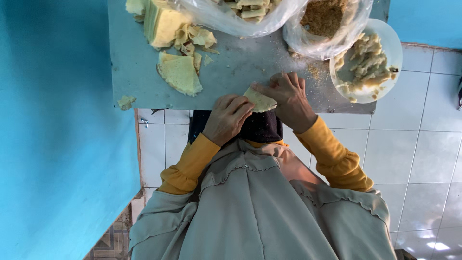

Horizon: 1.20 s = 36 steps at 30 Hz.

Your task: The person folds triangular dough pieces by hand, pinching the edges closed to form filled pastry pockets, and places each finished piece onto a plate beside the work area. They repeatedly take new dough pieces from the stack on the metal table and set the folded pieces on the plate.

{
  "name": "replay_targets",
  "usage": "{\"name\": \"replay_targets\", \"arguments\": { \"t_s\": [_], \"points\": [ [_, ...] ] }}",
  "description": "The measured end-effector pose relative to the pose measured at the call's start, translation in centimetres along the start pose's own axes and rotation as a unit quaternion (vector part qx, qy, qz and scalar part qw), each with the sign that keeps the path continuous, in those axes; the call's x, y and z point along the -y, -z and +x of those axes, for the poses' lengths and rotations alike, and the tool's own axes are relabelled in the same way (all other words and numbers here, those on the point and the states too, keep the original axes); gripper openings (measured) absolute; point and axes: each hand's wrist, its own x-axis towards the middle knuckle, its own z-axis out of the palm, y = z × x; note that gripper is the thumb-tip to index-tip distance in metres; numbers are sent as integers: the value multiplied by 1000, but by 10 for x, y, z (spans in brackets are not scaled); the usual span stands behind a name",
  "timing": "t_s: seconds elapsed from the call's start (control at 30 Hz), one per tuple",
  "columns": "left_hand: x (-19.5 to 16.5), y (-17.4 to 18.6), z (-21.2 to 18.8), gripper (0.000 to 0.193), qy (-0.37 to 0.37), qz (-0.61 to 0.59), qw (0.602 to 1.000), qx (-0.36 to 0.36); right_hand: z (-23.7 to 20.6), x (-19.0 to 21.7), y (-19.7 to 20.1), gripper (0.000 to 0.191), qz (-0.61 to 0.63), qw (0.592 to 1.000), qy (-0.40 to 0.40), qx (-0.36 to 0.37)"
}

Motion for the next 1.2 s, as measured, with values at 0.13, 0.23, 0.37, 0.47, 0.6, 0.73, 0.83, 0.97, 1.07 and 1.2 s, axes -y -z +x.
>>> {"name": "replay_targets", "arguments": {
  "t_s": [0.13, 0.23, 0.37, 0.47, 0.6, 0.73, 0.83, 0.97, 1.07, 1.2],
  "points": [
    [0, 0, 0, 23, 2, 0, 1000, -7, -3, 4, 8, 52, -187, 980, 60, 17],
    [0, 1, -1, 23, -3, -2, 1000, 4, 2, 11, 16, 46, -250, 966, 59, 30],
    [0, 0, 0, 23, 0, 1, 1000, -3, 3, 21, 12, 61, -130, 991, 15, 35],
    [-1, 0, 0, 23, 4, -1, 1000, -3, -3, 20, 6, 66, -51, 998, -7, 40],
    [-1, 0, 0, 23, -1, 0, 1000, -8, -10, 4, 3, 64, 12, 997, -55, 57],
    [-2, 0, 1, 21, 2, -6, 1000, -13, -8, 0, -4, 35, -1, 998, -63, 22],
    [-4, 2, 1, 20, 12, -6, 1000, -10, -8, 0, -2, 28, -44, 999, -19, -13],
    [-3, 5, 3, 20, 4, -9, 1000, -3, -24, -31, 35, 30, 40, 992, -29, -114],
    [-4, 6, 1, 23, 6, -5, 1000, -3, -48, -83, 76, 41, -131, 978, -107, -123],
    [-3, 3, 1, 25, 7, -8, 1000, 1, -73, -144, 97, 58, -249, 958, -137, -32]
  ]
}}
